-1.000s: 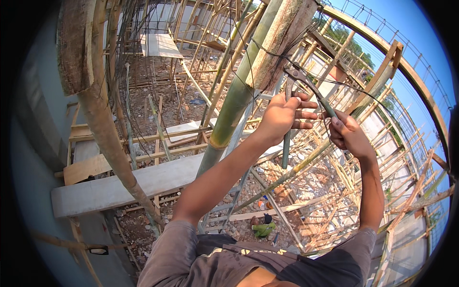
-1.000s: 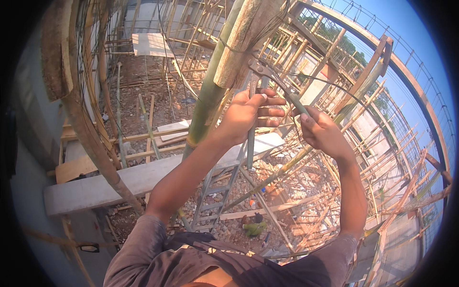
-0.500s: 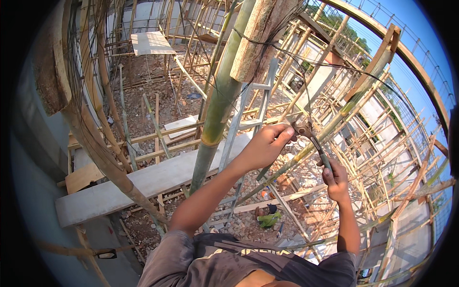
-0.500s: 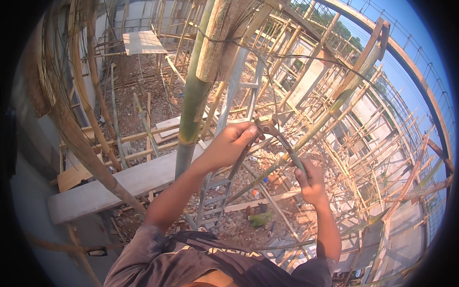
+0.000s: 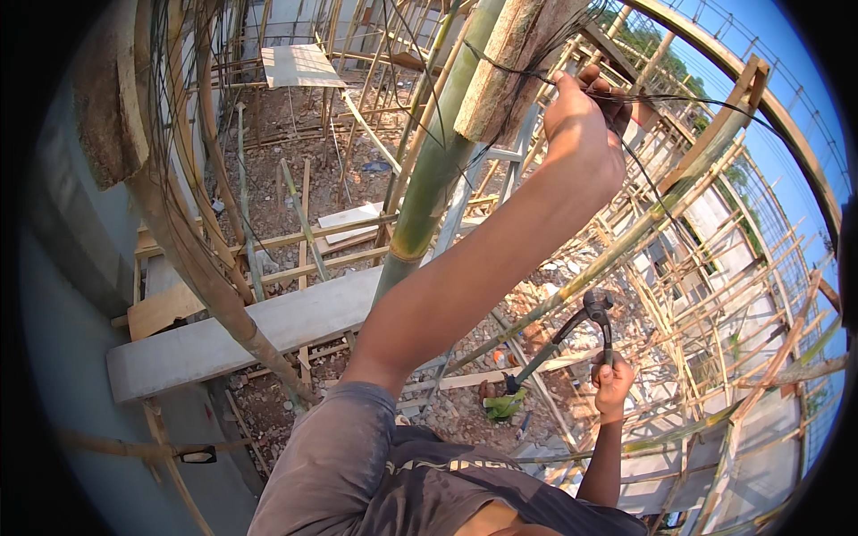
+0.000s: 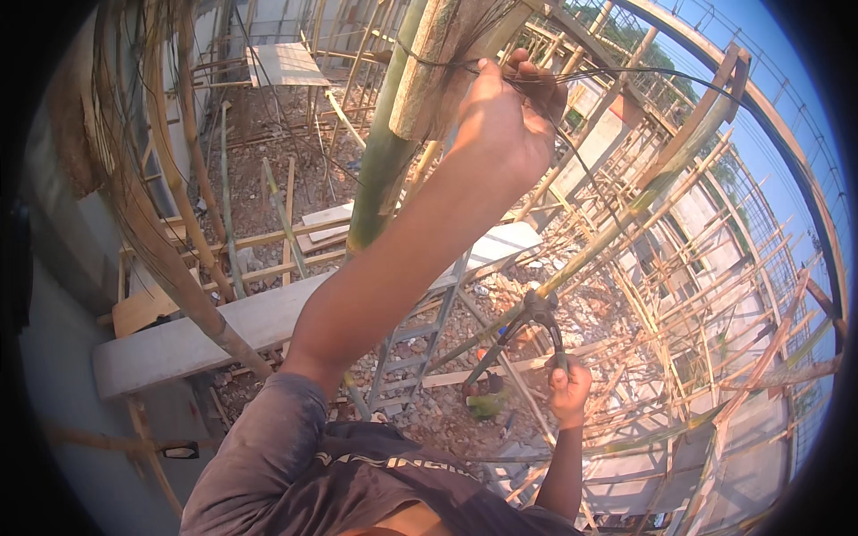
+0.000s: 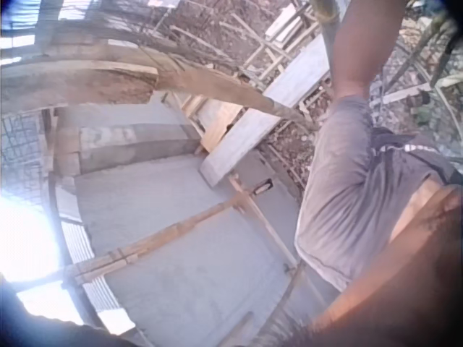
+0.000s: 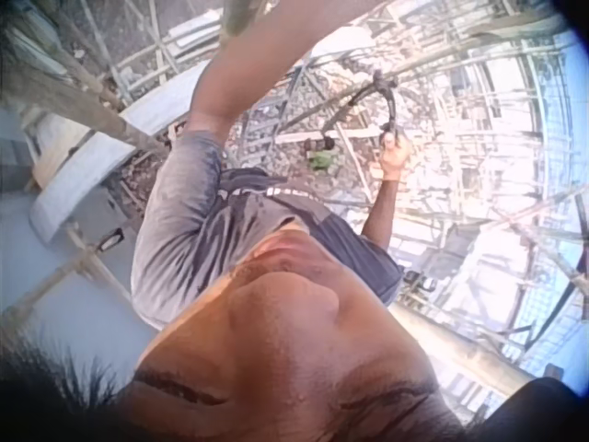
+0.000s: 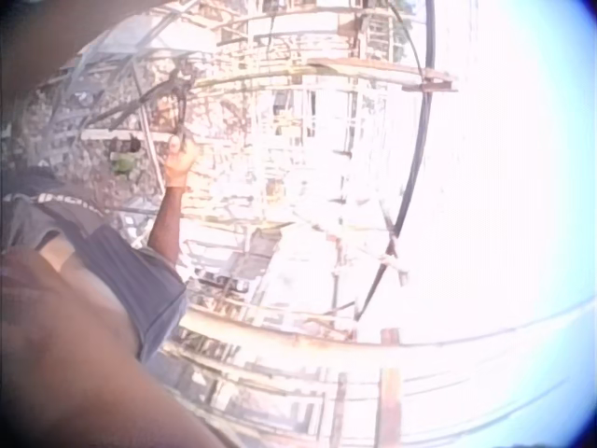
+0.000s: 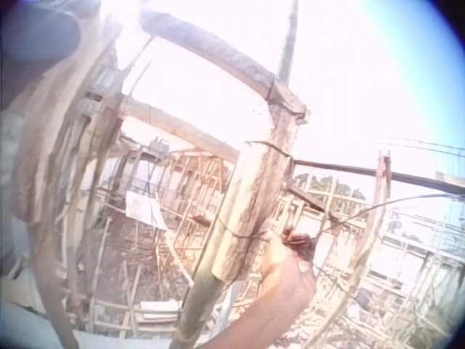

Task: The person secures bamboo poles to a metal ladder using wire and pliers. They wrap the wire around the junction, twist it with pliers, and trim the excess.

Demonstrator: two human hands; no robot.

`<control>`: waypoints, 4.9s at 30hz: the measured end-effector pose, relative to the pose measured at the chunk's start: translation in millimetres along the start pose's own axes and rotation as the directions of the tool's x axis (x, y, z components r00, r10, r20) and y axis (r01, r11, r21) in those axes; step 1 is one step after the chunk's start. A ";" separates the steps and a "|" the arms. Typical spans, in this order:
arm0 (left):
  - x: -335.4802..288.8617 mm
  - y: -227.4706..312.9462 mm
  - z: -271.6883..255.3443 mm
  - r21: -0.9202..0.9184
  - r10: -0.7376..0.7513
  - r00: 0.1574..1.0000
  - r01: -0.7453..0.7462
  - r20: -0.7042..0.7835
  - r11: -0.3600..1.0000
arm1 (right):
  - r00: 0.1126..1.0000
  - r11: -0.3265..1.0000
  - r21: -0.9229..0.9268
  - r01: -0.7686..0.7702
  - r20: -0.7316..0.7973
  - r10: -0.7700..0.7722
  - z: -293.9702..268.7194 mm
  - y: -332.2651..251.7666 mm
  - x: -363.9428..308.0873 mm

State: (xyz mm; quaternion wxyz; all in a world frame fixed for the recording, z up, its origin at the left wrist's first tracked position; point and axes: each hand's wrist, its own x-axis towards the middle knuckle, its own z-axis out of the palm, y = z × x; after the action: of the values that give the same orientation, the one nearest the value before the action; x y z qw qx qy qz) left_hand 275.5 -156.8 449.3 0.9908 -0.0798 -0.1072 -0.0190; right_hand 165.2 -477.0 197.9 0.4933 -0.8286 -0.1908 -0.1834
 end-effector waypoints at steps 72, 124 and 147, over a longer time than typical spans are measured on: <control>-38.6 -42.6 -96.3 0.211 0.002 0.960 -0.063 0.281 0.975 | 0.948 0.623 -0.715 0.317 0.250 -0.197 45.2 -274.4 180.8; 21.2 -29.0 -10.2 0.020 -0.078 0.813 0.081 0.577 0.996 | 0.444 -0.640 -0.753 0.153 0.631 -0.636 29.1 -338.8 276.5; 20.2 129.4 -132.3 0.692 0.300 0.623 -0.659 0.722 -0.297 | 0.406 -0.618 -0.463 0.636 0.881 -0.243 50.7 -421.3 355.7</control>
State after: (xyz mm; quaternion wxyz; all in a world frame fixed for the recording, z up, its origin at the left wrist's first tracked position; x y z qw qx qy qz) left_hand 330.1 -50.9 306.2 0.6224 0.5910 -0.1707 0.4839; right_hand 267.5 -198.3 665.2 -0.5205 -0.6277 -0.4501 -0.3639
